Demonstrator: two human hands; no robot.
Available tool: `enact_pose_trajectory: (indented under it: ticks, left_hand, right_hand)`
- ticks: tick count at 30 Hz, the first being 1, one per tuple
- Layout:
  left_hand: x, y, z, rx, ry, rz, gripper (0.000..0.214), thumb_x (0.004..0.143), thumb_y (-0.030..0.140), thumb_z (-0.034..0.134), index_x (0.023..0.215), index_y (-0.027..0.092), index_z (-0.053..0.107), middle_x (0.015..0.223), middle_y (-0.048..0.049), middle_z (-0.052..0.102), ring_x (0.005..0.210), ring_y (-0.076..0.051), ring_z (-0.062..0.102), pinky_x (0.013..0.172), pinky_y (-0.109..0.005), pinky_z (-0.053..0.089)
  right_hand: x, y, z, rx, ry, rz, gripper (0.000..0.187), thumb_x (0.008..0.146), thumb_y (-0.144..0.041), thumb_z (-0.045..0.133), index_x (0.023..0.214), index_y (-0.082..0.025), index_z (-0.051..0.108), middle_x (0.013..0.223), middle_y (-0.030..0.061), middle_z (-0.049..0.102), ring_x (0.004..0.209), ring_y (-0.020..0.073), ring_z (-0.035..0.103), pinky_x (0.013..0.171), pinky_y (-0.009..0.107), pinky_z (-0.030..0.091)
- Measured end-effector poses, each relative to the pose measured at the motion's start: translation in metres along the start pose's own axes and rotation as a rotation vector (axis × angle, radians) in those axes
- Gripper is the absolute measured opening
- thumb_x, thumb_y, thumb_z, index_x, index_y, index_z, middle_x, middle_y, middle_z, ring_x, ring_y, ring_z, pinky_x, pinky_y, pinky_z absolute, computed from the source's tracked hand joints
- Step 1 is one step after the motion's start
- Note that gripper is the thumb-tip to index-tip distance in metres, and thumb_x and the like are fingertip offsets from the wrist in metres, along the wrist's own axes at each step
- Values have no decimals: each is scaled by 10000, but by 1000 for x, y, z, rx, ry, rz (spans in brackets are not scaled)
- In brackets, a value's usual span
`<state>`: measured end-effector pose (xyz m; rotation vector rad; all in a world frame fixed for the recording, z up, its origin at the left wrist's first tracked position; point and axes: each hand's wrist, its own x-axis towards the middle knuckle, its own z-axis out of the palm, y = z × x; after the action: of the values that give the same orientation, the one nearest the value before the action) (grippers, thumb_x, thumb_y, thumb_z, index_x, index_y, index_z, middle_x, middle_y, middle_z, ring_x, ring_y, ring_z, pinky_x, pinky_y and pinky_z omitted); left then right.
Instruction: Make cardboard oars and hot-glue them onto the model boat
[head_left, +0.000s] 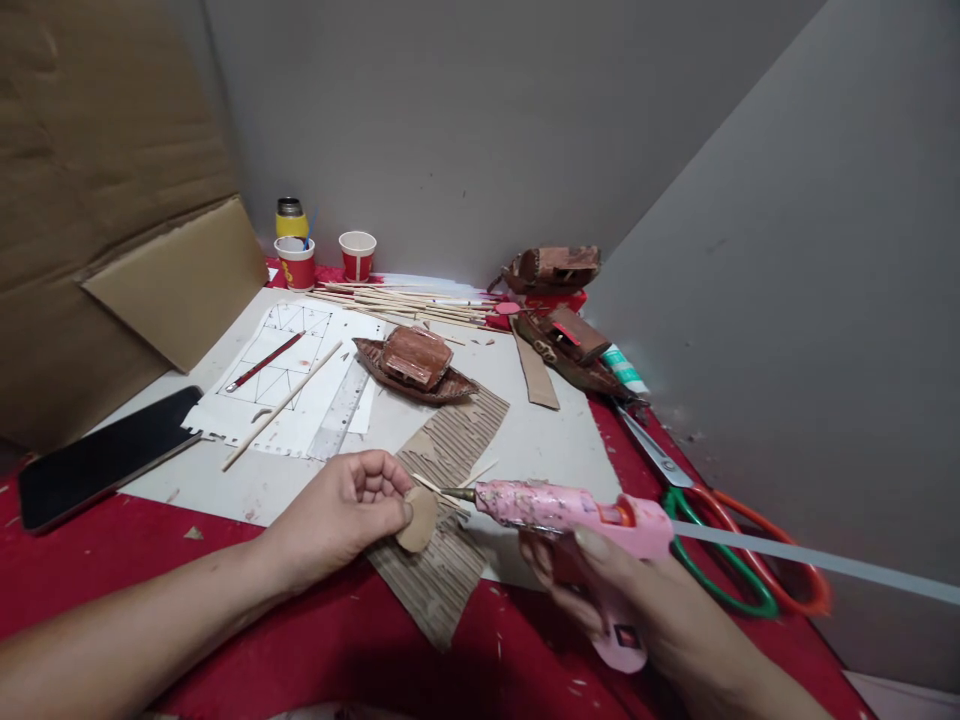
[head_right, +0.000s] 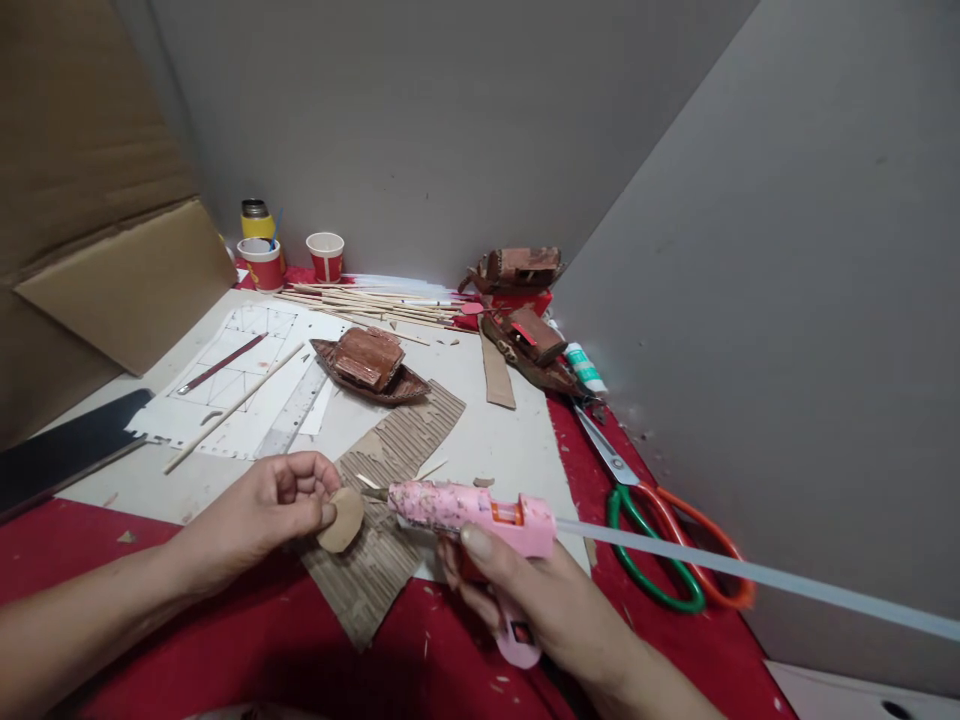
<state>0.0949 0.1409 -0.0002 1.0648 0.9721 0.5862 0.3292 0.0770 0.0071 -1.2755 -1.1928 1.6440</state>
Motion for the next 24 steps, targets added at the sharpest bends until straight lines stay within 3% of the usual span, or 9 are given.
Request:
enact_pose_trajectory:
  ticks: [6, 18, 24]
  left_hand:
    - [-1, 0, -1, 5, -29, 8, 208, 671, 258, 668, 793, 136, 551, 644, 35, 522, 547, -67, 391, 529, -215, 263]
    - [-3, 2, 1, 1, -43, -3, 183, 650, 230, 638, 777, 136, 545, 566, 71, 440, 516, -59, 314, 504, -220, 210]
    - [-3, 1, 0, -4, -50, 8, 190, 657, 240, 647, 786, 135, 554, 610, 49, 479, 535, -65, 351, 521, -221, 237]
  right_hand:
    - [-4, 2, 3, -118, 21, 57, 605, 768, -741, 511, 561, -178, 434, 468, -28, 393, 423, 72, 321, 433, 243, 200]
    - [-4, 3, 4, -191, 89, 202, 656, 668, -823, 521, 552, -181, 451, 479, -20, 420, 413, 76, 353, 412, 235, 188]
    - [-5, 3, 2, -239, 76, 179, 650, 697, -807, 513, 523, -185, 449, 435, -30, 390, 408, 73, 324, 414, 239, 191]
